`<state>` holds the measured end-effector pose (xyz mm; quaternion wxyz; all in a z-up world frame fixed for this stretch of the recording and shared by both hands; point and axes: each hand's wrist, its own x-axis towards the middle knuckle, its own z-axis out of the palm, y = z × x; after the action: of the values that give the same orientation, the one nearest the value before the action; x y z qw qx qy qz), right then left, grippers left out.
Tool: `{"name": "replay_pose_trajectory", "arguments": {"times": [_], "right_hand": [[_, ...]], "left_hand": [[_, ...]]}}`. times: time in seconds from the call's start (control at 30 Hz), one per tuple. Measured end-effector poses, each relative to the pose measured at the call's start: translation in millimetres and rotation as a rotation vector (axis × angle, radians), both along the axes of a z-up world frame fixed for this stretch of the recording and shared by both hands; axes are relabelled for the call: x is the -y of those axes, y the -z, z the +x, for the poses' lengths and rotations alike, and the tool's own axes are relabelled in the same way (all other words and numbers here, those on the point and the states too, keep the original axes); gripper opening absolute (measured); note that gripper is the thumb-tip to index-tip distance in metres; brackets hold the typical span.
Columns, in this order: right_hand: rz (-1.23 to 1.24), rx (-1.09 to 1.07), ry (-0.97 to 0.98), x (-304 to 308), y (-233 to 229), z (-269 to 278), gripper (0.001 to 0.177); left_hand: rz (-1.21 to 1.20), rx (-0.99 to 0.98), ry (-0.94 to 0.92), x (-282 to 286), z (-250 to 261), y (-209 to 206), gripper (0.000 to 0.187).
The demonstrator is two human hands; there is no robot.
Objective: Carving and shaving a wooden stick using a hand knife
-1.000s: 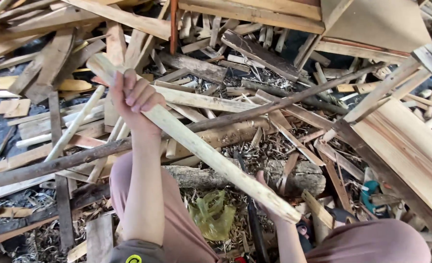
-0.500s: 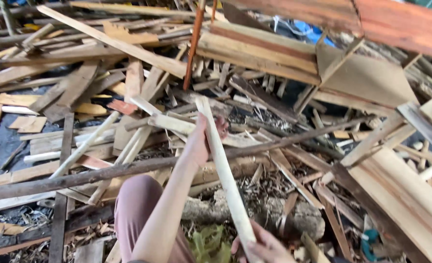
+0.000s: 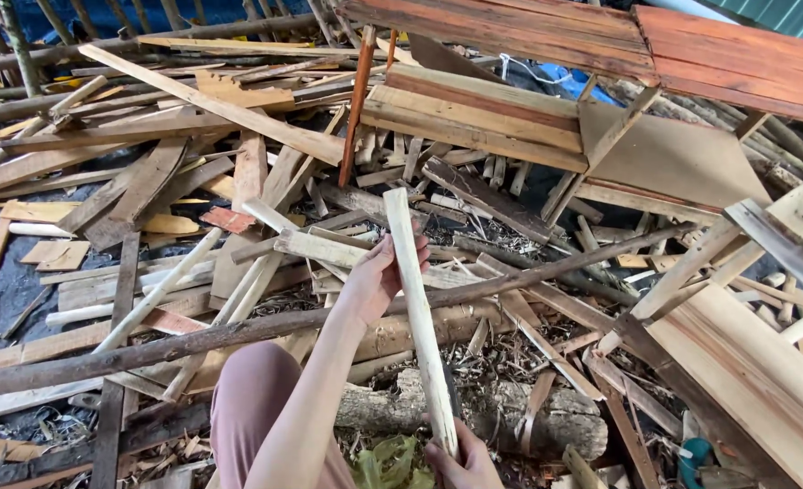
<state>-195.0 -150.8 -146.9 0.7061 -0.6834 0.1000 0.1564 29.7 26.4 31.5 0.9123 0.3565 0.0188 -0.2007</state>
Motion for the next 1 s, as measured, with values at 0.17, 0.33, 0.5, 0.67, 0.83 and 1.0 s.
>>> {"name": "replay_pose_trajectory", "arguments": {"times": [0.17, 0.33, 0.5, 0.67, 0.83, 1.0], "right_hand": [[0.128, -0.044, 0.094, -11.5, -10.7, -7.6, 0.045], [-0.07, 0.014, 0.164, -15.1, -8.7, -5.1, 0.036], [-0.658, 0.068, 0.306, -0.5, 65.1, 5.9, 0.036], [-0.724, 0.204, 0.315, -1.8, 67.9, 6.4, 0.03], [-0.664, 0.442, 0.419, -7.7, 96.4, 13.9, 0.024], [-0.343, 0.32, 0.398, -24.9, 104.4, 12.5, 0.011]], "left_hand": [[0.078, 0.241, 0.155, 0.7, -6.9, -6.6, 0.058], [-0.015, 0.254, 0.199, 3.2, -14.8, -11.5, 0.071], [-0.134, 0.362, 0.329, 8.0, -21.1, -14.7, 0.063], [-0.232, 0.515, 0.458, 10.3, -25.6, -15.3, 0.055], [-0.345, 0.566, 0.536, 6.4, -31.3, -20.9, 0.061], [-0.48, 0.526, 0.676, 6.6, -34.9, -14.1, 0.065]]}}
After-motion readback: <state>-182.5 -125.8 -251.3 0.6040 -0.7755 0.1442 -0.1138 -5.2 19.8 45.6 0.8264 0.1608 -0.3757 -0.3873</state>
